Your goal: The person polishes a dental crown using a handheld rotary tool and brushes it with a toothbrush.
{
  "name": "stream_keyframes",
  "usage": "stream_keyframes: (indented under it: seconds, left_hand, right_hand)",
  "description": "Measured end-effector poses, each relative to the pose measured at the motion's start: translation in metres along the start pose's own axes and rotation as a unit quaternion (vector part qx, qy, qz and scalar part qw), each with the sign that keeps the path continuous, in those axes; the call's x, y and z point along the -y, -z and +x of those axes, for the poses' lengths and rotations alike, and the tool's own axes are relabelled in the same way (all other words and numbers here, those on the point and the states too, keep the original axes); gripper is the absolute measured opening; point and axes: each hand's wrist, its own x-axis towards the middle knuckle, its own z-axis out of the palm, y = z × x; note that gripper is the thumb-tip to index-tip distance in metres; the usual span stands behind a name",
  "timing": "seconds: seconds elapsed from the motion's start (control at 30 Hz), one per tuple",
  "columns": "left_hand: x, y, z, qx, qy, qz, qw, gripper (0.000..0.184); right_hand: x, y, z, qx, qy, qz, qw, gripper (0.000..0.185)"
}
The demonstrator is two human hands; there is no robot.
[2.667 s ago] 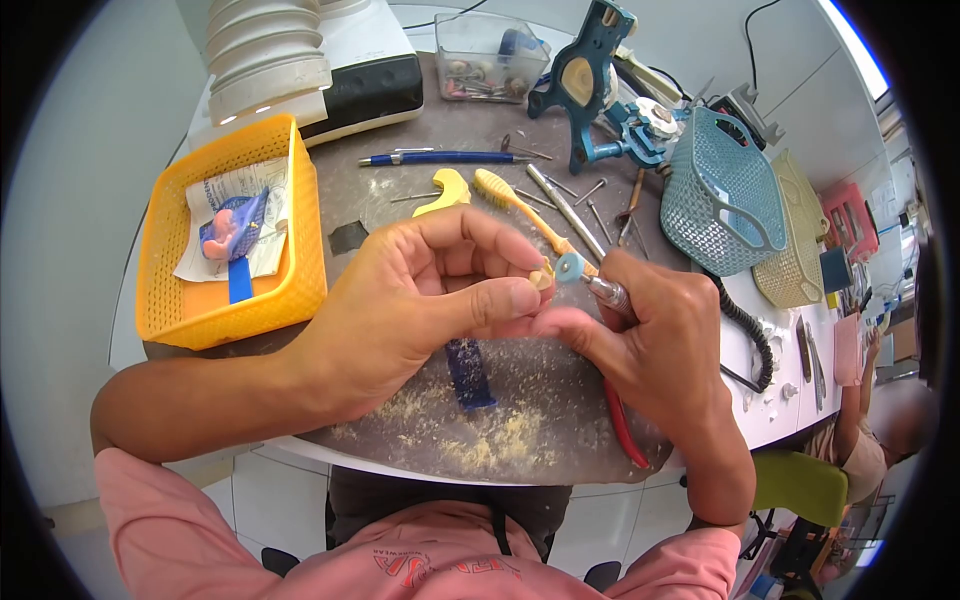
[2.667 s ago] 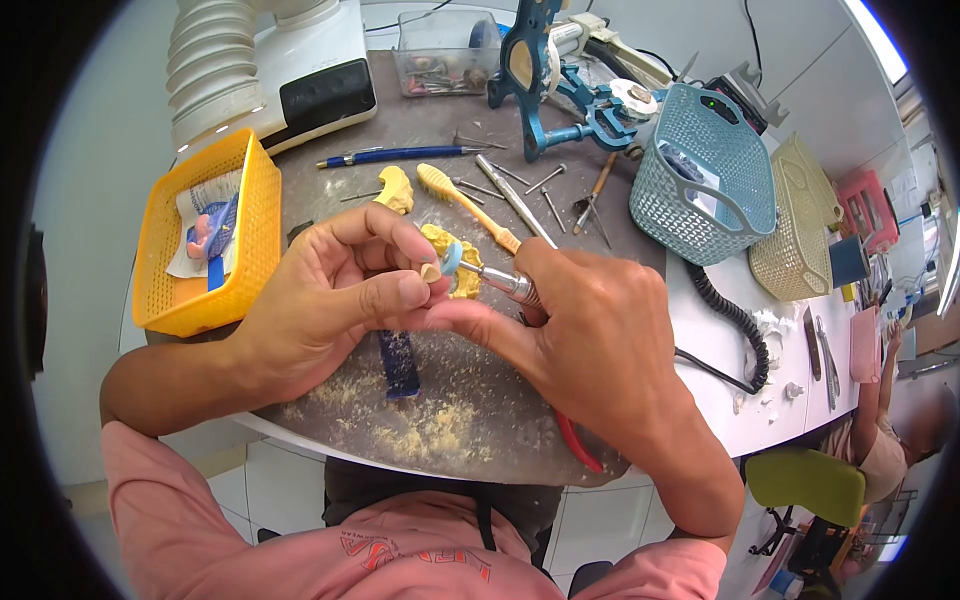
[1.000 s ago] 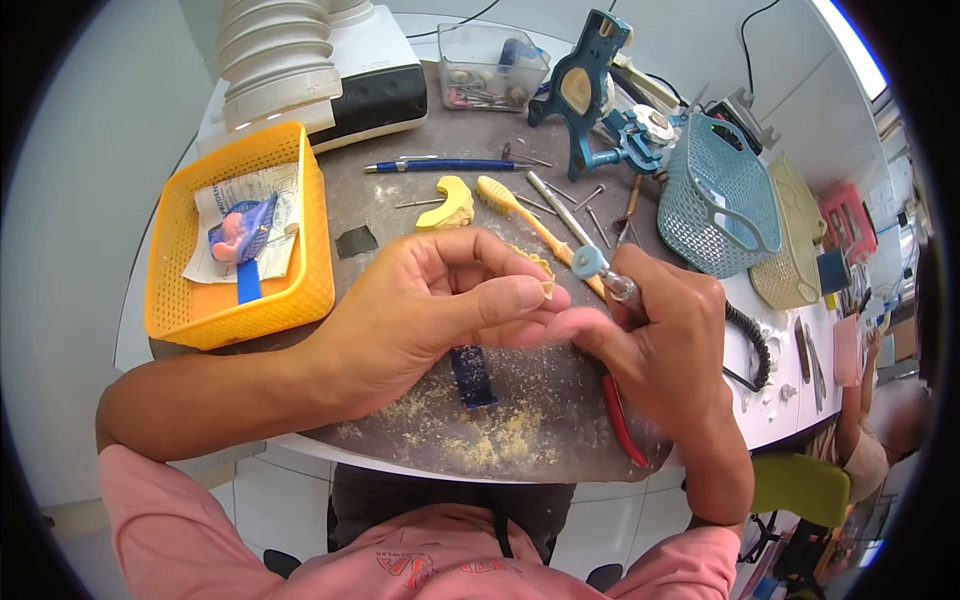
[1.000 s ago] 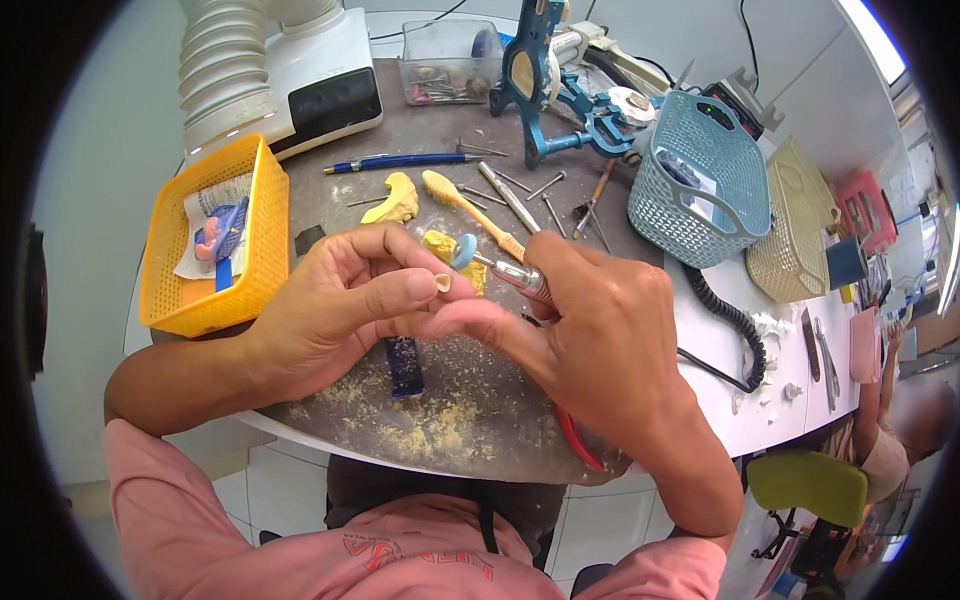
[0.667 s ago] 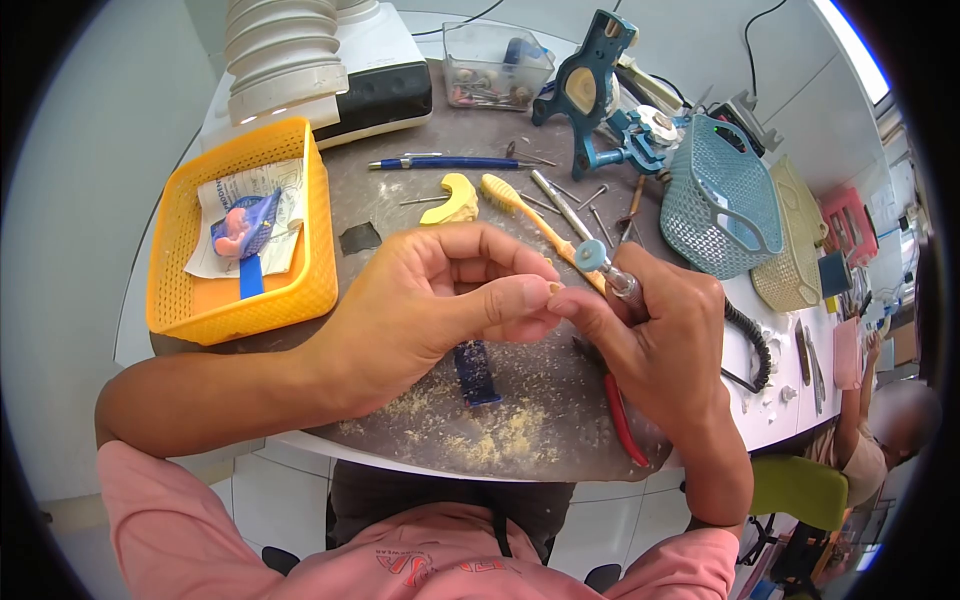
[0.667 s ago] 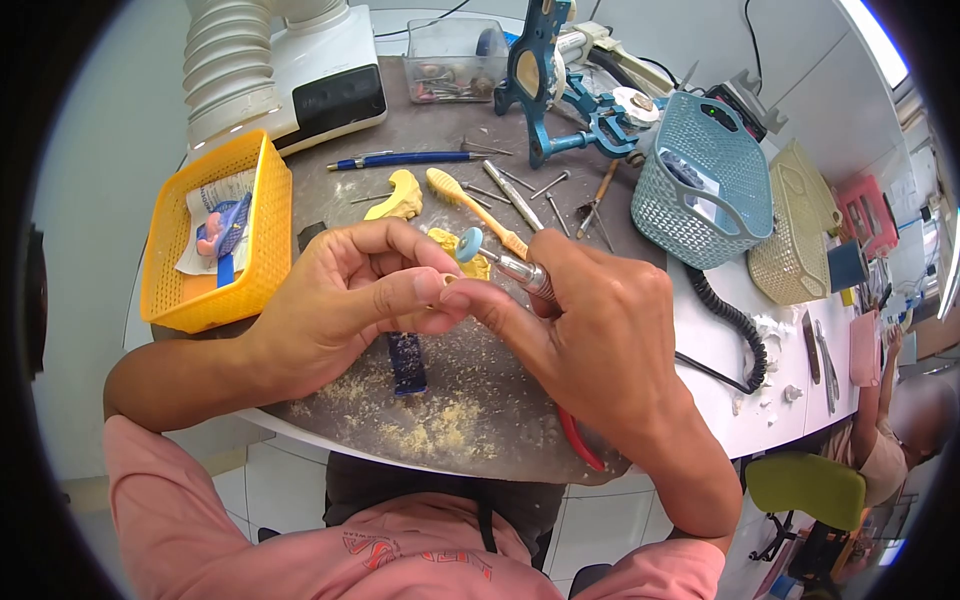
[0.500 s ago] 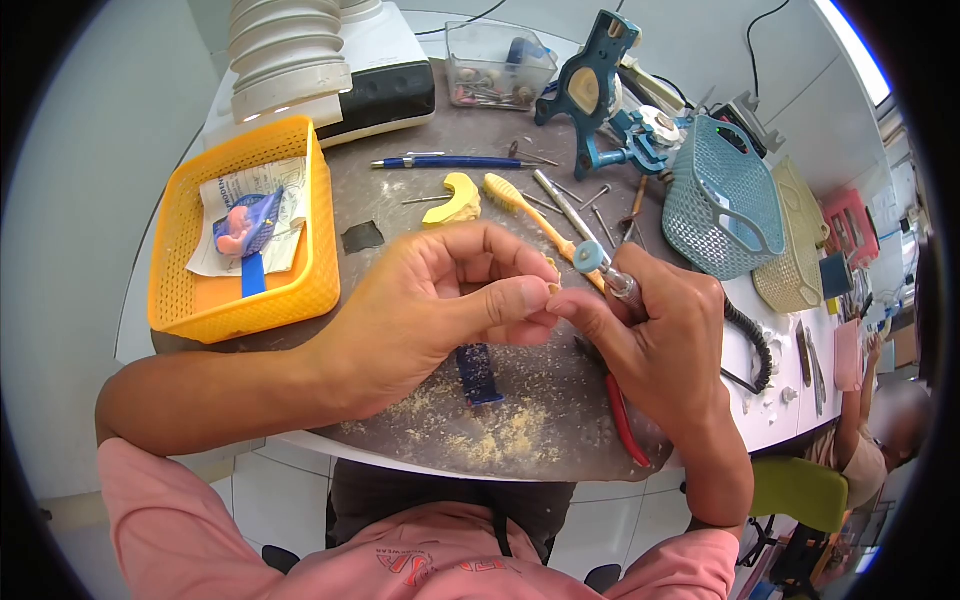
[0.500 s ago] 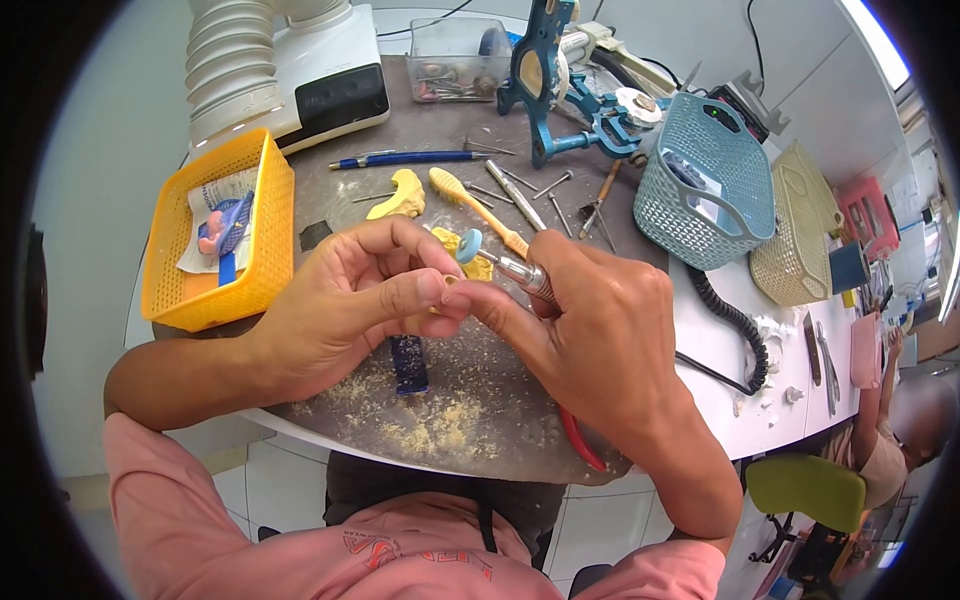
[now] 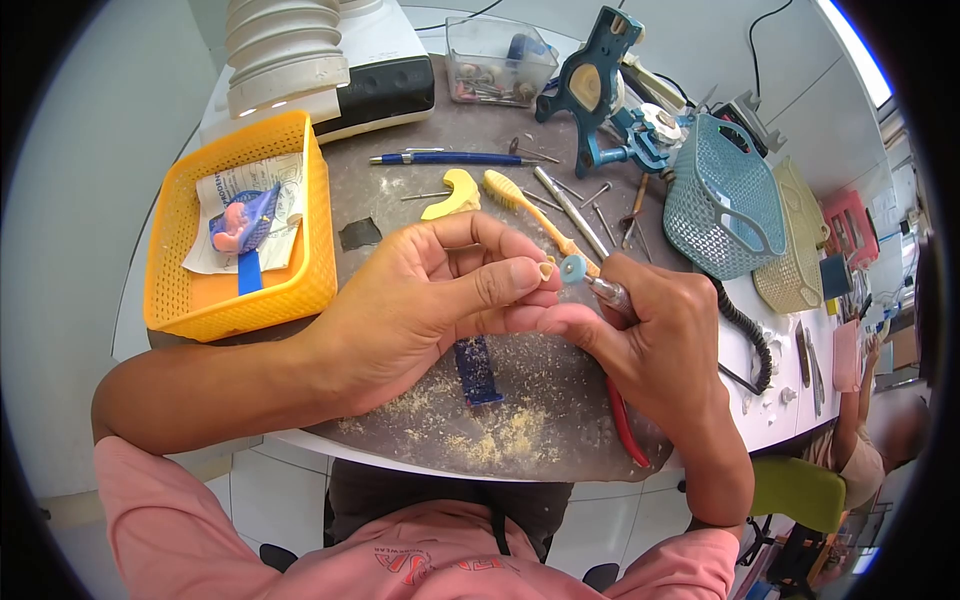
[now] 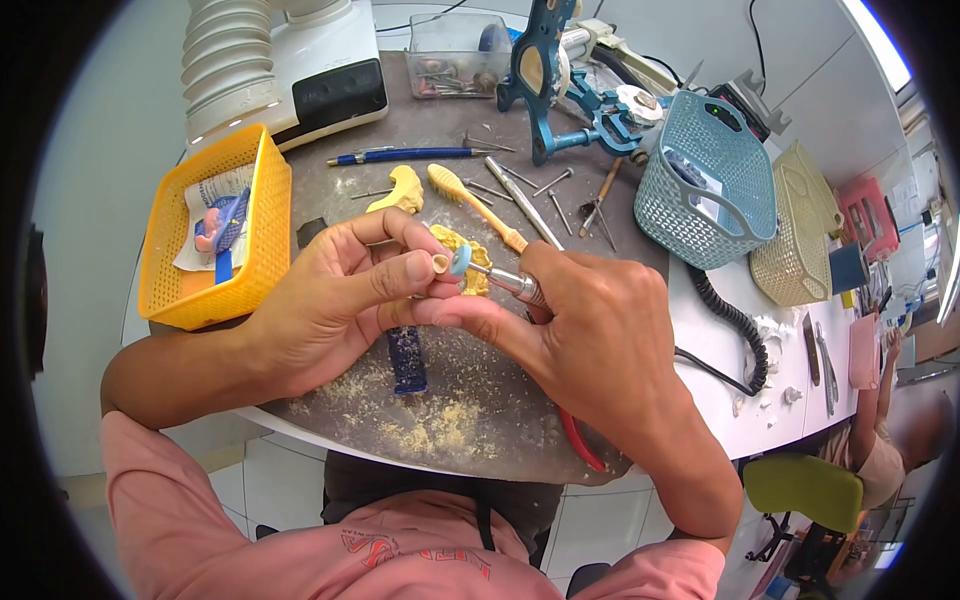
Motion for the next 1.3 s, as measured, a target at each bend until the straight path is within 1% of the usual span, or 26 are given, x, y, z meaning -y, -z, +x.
stream_keyframes:
  seconds: [0.3,0.43,0.67,0.73,0.93,1.03,1.13,1.27,1.3]
  left_hand:
    - [-0.002,-0.0013,-0.0011,0.0,0.008,0.0,1.0,0.015]
    - [-0.0036,-0.003,-0.0017,0.015,0.012,-0.004,1.0,0.015]
    - [-0.0028,-0.0019,-0.001,0.01,0.01,-0.003,1.0,0.014]
    - [-0.0038,-0.0034,-0.0019,0.015,0.01,-0.004,1.0,0.014]
    - [-0.0035,-0.0031,-0.0014,0.008,0.012,-0.001,1.0,0.015]
    - [-0.0039,-0.0035,-0.0014,0.011,0.009,-0.003,1.0,0.016]
    - [-0.005,-0.0039,-0.0015,0.011,0.015,0.004,1.0,0.016]
    - [-0.0062,-0.0035,-0.0011,0.019,0.025,0.009,0.999,0.017]
    - [-0.0064,-0.0033,-0.0011,0.02,0.025,0.009,0.999,0.017]
  right_hand:
    - [0.0002,-0.0004,0.0003,0.01,-0.007,-0.001,1.0,0.056]
    - [0.0023,0.0014,0.0009,0.014,-0.011,-0.001,1.0,0.057]
    - [0.0001,-0.0014,-0.0001,0.0,-0.005,-0.004,1.0,0.058]
    - [0.0024,-0.0007,-0.0004,0.0,-0.03,0.016,0.999,0.051]
    - [0.0046,0.0018,0.0002,0.0,-0.041,0.019,0.999,0.05]
    - [0.0024,-0.0016,-0.0008,-0.014,-0.026,0.022,0.999,0.051]
    - [0.0032,0.0005,-0.0002,0.005,-0.03,0.017,0.999,0.051]
    - [0.0034,-0.0001,-0.0001,-0.001,-0.026,0.023,0.999,0.052]
    - [0.0026,-0.0003,0.0003,-0.002,-0.007,0.018,1.0,0.055]
